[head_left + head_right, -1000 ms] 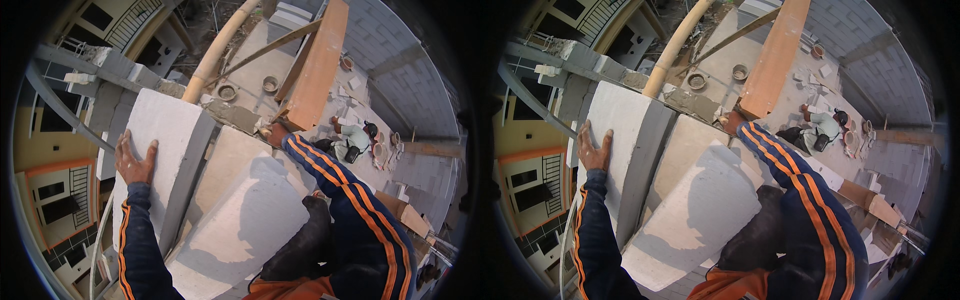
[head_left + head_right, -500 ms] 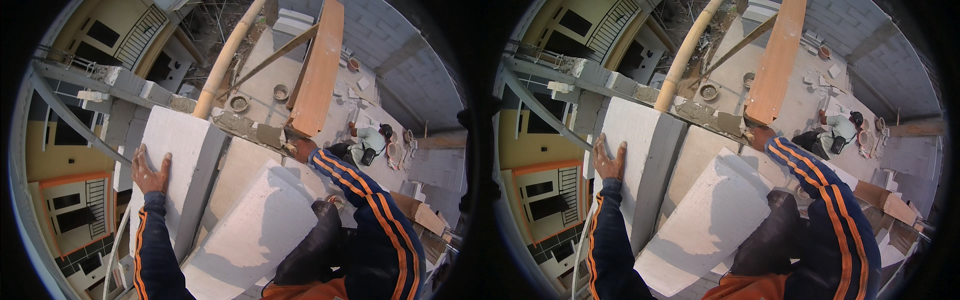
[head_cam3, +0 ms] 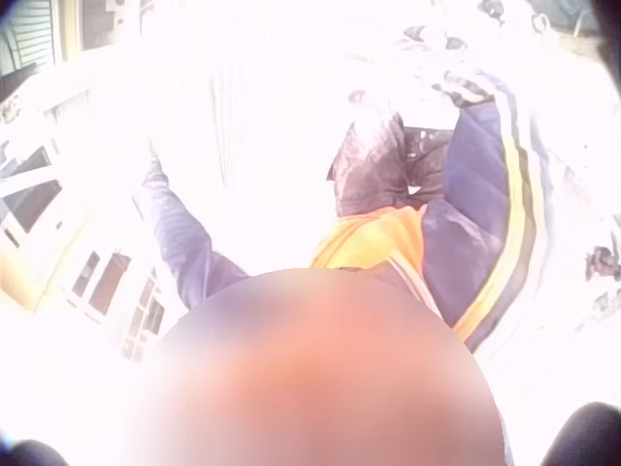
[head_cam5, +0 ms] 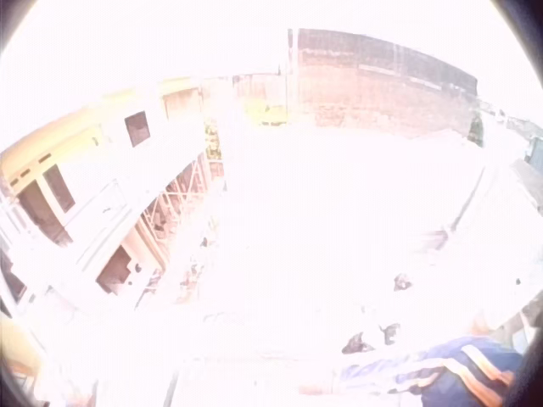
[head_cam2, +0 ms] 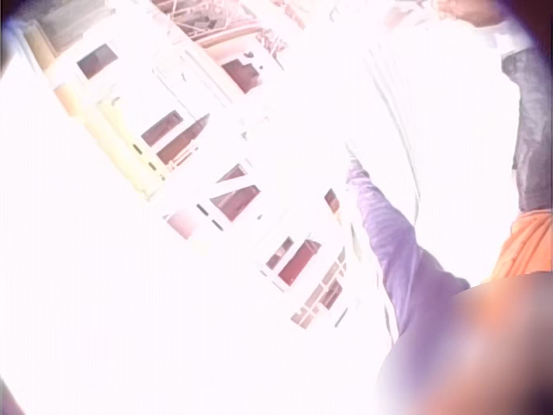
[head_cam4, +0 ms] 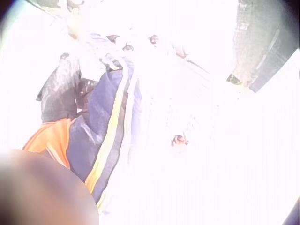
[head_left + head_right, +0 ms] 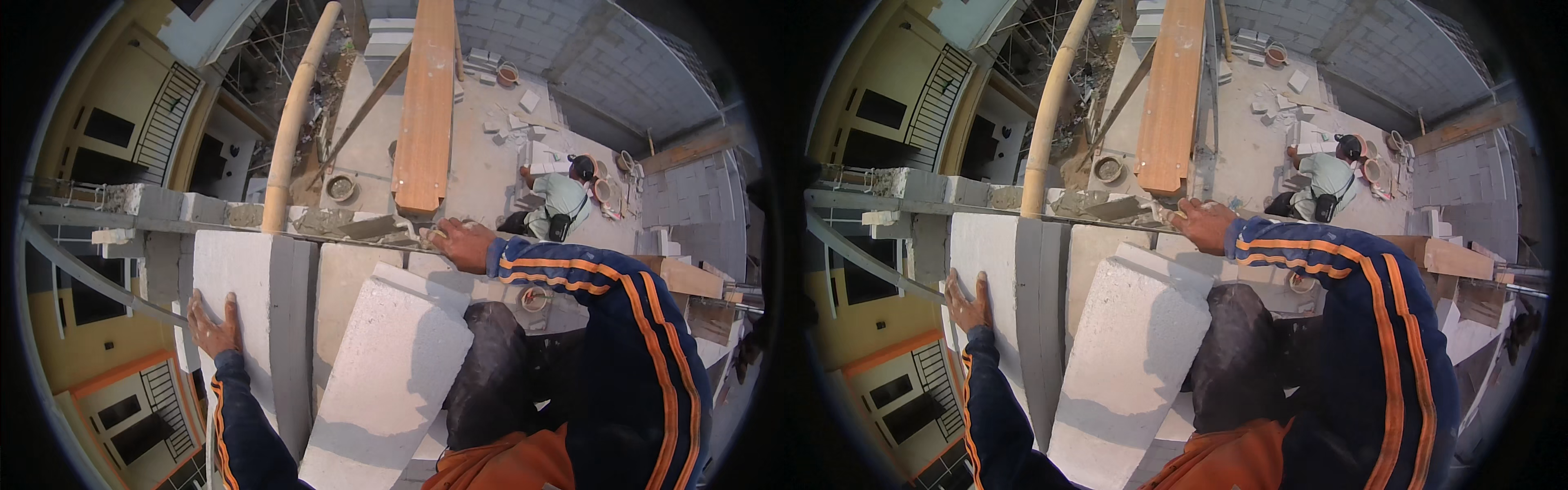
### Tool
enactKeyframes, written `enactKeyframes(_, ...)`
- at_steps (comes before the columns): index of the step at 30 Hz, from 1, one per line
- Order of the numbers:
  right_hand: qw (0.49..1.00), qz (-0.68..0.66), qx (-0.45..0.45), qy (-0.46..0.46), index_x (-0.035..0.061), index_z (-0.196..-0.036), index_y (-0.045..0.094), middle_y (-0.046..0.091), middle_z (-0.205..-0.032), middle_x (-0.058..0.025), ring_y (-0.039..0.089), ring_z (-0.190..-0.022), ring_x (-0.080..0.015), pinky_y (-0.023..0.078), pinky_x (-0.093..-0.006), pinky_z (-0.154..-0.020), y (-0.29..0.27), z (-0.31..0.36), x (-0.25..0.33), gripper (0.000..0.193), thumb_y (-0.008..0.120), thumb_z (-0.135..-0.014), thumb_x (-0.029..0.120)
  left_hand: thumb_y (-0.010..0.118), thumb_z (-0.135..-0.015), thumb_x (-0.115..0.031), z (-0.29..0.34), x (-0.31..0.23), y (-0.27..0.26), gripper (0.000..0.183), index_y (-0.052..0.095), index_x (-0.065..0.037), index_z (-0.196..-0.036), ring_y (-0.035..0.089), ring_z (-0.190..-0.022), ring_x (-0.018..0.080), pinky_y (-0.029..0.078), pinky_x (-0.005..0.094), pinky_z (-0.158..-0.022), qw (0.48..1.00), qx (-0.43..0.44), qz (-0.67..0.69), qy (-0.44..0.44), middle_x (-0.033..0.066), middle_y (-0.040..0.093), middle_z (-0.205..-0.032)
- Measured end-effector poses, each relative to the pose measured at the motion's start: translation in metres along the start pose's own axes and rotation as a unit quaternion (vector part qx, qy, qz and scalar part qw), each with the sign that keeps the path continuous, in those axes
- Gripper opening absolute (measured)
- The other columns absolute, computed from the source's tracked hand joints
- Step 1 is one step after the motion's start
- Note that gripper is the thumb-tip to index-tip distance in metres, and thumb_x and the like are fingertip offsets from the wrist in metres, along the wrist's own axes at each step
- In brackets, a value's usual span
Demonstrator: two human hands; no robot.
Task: The person applies mortar to a wall using a trowel and places white rectangular tiles into the wet mortar. They repeatedly scoop mortar from a bucket, spread it along the wall, and press tiles into place, adjusting their position as needed.
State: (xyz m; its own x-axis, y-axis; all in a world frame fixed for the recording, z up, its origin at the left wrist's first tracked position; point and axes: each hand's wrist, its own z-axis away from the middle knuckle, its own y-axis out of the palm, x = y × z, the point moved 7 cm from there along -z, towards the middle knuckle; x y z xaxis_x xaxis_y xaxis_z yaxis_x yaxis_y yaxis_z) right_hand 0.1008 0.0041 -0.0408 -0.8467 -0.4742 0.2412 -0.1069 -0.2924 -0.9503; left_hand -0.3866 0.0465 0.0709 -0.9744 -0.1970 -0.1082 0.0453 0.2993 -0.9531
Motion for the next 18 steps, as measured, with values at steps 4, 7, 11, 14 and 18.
enactKeyframes(4, 0.992, -0.114, -0.053, 0.01, 0.0026, -0.137, 0.048, 0.054, -0.119, -0.0223, 0.062, -0.107, -0.0399, 0.056, -0.0481, -0.083, -0.049, 0.068, -0.012, 0.058, 0.064, -0.081, 0.011, 0.068, -0.086, -0.057, -0.003, 0.007, 0.005, 0.075, 0.052, -0.011, -0.142, 0.047, -0.134, 0.0346, 0.04, 0.0472, -0.11, 0.999, -0.006, -0.005, 0.032, 0.0157, 0.054, -0.141)
enactKeyframes(7, 0.986, -0.118, -0.083, 0.079, 0.0018, -0.128, 0.053, 0.056, -0.115, -0.0212, 0.062, -0.103, -0.0401, 0.055, -0.0493, -0.082, -0.085, 0.146, -0.036, 0.053, 0.067, -0.079, 0.018, 0.066, -0.086, -0.06, -0.007, 0.017, 0.011, 0.077, 0.051, -0.011, -0.143, 0.05, -0.131, 0.0335, 0.04, 0.0465, -0.11, 0.999, 0.006, 0.003, 0.039, 0.015, 0.055, -0.142)
enactKeyframes(11, 0.953, -0.154, -0.128, 0.228, 0.0029, -0.113, 0.062, 0.066, -0.104, -0.0199, 0.066, -0.094, -0.04, 0.053, -0.047, -0.082, -0.113, 0.297, -0.062, 0.041, 0.069, -0.081, 0.028, 0.062, -0.087, -0.065, -0.01, 0.021, 0.018, 0.079, 0.05, -0.014, -0.145, 0.051, -0.129, 0.0337, 0.04, 0.0469, -0.11, 1.0, -0.003, -0.022, 0.007, 0.0149, 0.054, -0.142)
enactKeyframes(14, 0.893, -0.172, -0.14, 0.391, 0.0013, -0.11, 0.066, 0.069, -0.101, -0.0221, 0.066, -0.094, -0.0402, 0.053, -0.0454, -0.082, -0.117, 0.436, -0.056, 0.04, 0.069, -0.086, 0.033, 0.061, -0.086, -0.067, -0.006, 0.001, 0.03, 0.08, 0.049, -0.014, -0.146, 0.051, -0.13, 0.0339, 0.039, 0.0469, -0.11, 0.998, 0.016, -0.035, 0.046, 0.0149, 0.054, -0.142)
enactKeyframes(18, 0.723, -0.241, -0.126, 0.635, -0.0011, -0.106, 0.071, 0.072, -0.096, -0.021, 0.068, -0.087, -0.0319, 0.052, -0.0395, -0.083, -0.128, 0.612, 0.002, 0.036, 0.067, -0.089, 0.03, 0.059, -0.085, -0.069, 0.007, -0.014, 0.035, 0.083, 0.049, -0.015, -0.147, 0.05, -0.13, 0.0342, 0.038, 0.0469, -0.111, 0.998, 0.016, -0.053, 0.031, 0.0149, 0.053, -0.143)
